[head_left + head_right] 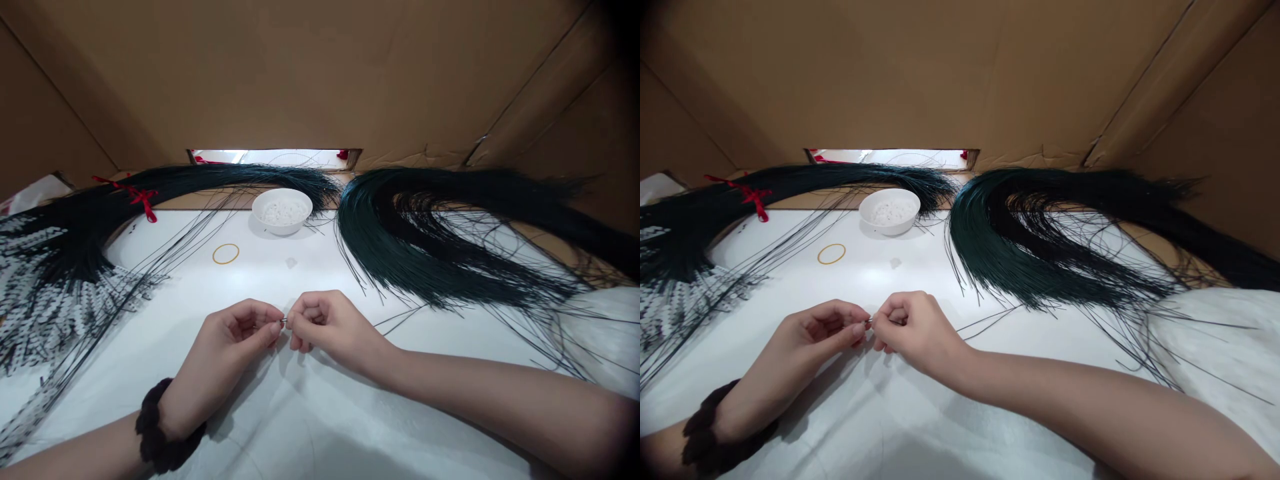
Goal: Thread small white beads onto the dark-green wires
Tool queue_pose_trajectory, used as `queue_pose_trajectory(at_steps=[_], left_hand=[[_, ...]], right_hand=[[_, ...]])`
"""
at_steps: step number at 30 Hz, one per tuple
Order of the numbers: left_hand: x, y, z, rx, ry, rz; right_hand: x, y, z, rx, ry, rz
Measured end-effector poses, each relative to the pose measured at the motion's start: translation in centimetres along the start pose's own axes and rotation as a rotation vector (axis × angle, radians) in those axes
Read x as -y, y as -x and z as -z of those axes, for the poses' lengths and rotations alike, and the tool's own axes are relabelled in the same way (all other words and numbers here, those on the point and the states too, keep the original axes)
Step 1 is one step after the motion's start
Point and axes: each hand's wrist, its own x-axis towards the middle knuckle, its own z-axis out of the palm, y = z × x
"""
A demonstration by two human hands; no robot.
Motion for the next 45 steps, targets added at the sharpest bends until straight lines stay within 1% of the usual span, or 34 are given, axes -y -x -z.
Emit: queue_pose_trajectory(at_steps=[9,15,21,27,32,38,42,45], left_hand=[[0.0,-0.2,-0.1,0.013,0.026,0.034],[0.0,-0.1,-0.1,-0.012,-0.005,0.026],[0.3,0.0,-0.1,-0.056,-0.071,-0.066],[0.0,0.3,-0.1,-0.013,-0.23,-0.138],[0.2,0.3,-0.2,-0.023,-0.286,-0.194],[0.3,0.3,-0.4,-0.041,-0.362,-0.251],[-0.2,0.3,-0.6,-0.029,-0.474,-0.334],[-0.7,-0.4,-0.1,-0.047,-0.556,-0.374]], right_hand=[[-0.2,0.0,-0.1,0.004,-0.009,0.012],[-0.3,0.0,-0.1,0.009,0.006,0.023],[-0.5,0.0,-0.1,0.014,0.009,0.043],[-0.5,0.1,-0.1,0.021,0.045,0.051],[-0.6,0.0,-0.1,0.019,0.052,0.05],[-1.0,-0.4,0.0,0.052,0.067,0.066],[-0.8,-0.3,0.0,0.017,-0.004,0.035],[-0.3,-0.2,0.2,-0.033,-0.075,0.006]])
